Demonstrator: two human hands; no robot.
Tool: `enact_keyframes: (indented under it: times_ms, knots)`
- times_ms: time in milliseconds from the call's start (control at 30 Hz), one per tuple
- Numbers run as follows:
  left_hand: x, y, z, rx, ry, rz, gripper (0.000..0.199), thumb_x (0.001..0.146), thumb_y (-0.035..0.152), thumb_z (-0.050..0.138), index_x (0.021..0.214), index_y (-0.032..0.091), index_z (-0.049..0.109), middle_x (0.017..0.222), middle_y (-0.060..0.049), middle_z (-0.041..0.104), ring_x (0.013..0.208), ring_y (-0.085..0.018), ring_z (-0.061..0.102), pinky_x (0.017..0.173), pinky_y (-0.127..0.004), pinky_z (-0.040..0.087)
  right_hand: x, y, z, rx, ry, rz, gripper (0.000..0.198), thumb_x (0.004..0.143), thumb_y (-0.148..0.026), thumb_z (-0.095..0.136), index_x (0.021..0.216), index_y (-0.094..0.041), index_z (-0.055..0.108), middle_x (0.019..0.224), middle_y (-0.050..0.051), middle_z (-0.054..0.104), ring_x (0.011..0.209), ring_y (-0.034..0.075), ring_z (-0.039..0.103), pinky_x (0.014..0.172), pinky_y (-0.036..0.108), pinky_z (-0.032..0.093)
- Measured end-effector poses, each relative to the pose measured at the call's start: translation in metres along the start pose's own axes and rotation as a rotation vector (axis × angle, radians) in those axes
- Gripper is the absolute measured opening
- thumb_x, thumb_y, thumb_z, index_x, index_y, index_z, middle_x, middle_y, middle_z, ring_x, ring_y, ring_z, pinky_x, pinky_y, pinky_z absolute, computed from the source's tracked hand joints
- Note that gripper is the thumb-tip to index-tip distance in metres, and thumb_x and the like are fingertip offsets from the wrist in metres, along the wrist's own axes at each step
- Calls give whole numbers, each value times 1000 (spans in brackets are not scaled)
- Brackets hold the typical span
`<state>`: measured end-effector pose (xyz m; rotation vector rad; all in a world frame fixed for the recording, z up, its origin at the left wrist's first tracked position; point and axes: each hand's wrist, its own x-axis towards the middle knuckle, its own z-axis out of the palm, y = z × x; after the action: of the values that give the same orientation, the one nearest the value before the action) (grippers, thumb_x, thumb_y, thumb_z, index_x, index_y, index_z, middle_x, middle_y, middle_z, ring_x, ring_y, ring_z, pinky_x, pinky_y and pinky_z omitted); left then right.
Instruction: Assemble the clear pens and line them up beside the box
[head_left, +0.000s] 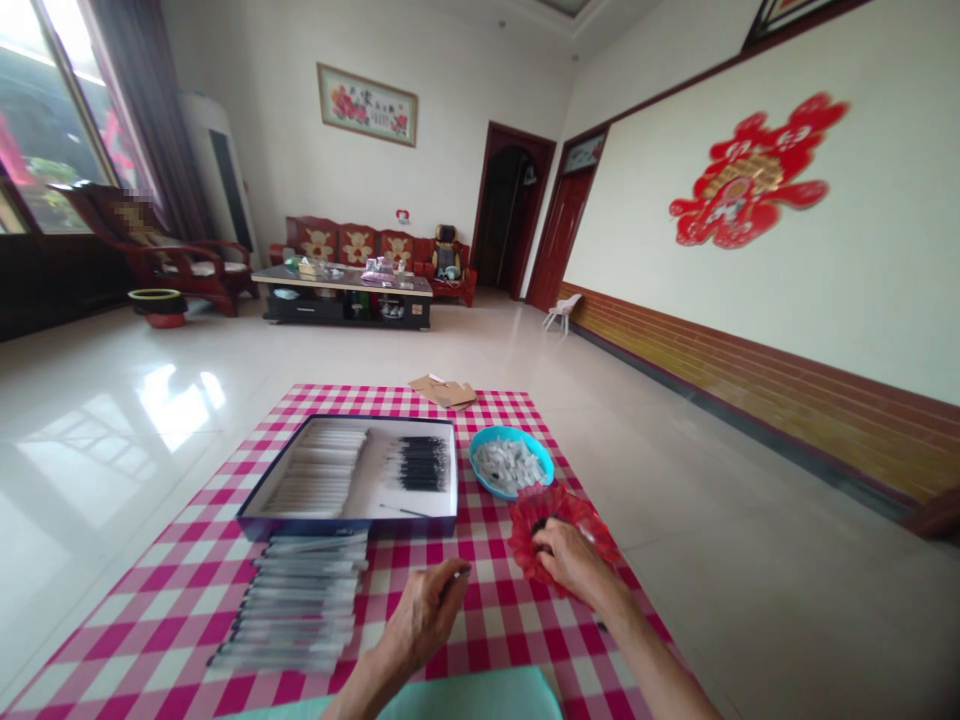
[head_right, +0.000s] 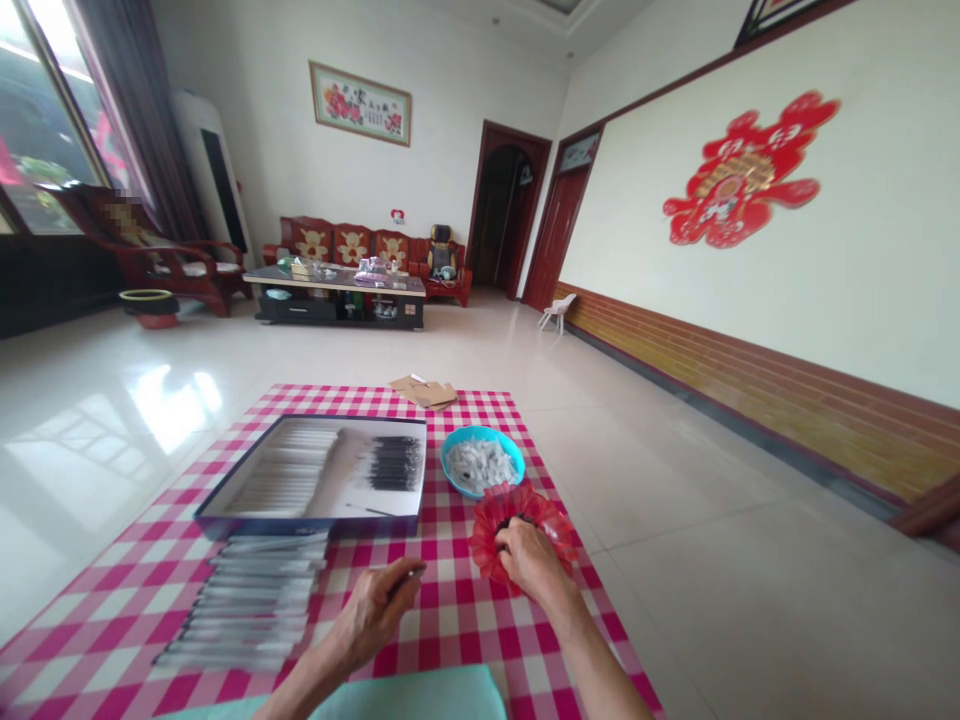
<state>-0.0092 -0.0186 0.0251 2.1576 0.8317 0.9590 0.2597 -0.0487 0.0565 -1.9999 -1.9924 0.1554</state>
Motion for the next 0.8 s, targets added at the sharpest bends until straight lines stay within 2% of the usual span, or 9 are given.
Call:
enact_keyframes:
  times_ms: [233, 367, 467, 633, 800]
  knots:
    - [-3, -1, 1, -25, -5, -17, 25, 93, 28, 43, 100, 16, 65, 59, 1, 59, 50, -10, 52, 50, -18, 37, 7, 3, 3, -23, -33, -58, 26, 64, -2, 54, 70, -21, 71, 73, 3, 66, 71, 16, 63, 67, 24, 43]
    - [-4, 3, -1, -19, -8, -12, 26, 94, 28, 43, 100, 16, 65, 58, 1, 59, 50, -10, 52, 50, -18, 37, 8, 2, -2, 35, 39, -41, 21, 64, -4, 54, 70, -19, 68, 73, 3, 67, 70, 17, 63, 67, 25, 45]
    - [-6, 7, -3, -24, 1, -1, 26, 94, 29, 42, 100, 15, 64, 59, 0, 60, 50, -10, 53, 49, -18, 38, 4, -4, -9, 107, 131, -13, 17, 71, -10, 52, 76, -19, 66, 74, 3, 69, 69, 17, 64, 64, 26, 48]
    - [-9, 12, -2, -59, 62, 30, 25, 94, 31, 44, 103, 18, 64, 62, -1, 64, 52, -11, 57, 52, -18, 42, -16, -36, -18, 319, 264, -17, 12, 81, -21, 51, 86, -20, 62, 77, 4, 70, 69, 17, 66, 64, 27, 53]
    - [-8, 18, 0, -100, 98, 98, 24, 94, 28, 46, 109, 19, 63, 74, -3, 69, 59, -11, 62, 57, -18, 47, -31, -78, -9, 514, 369, -90, 6, 80, -21, 56, 82, -21, 61, 72, 3, 68, 64, 17, 64, 62, 26, 53]
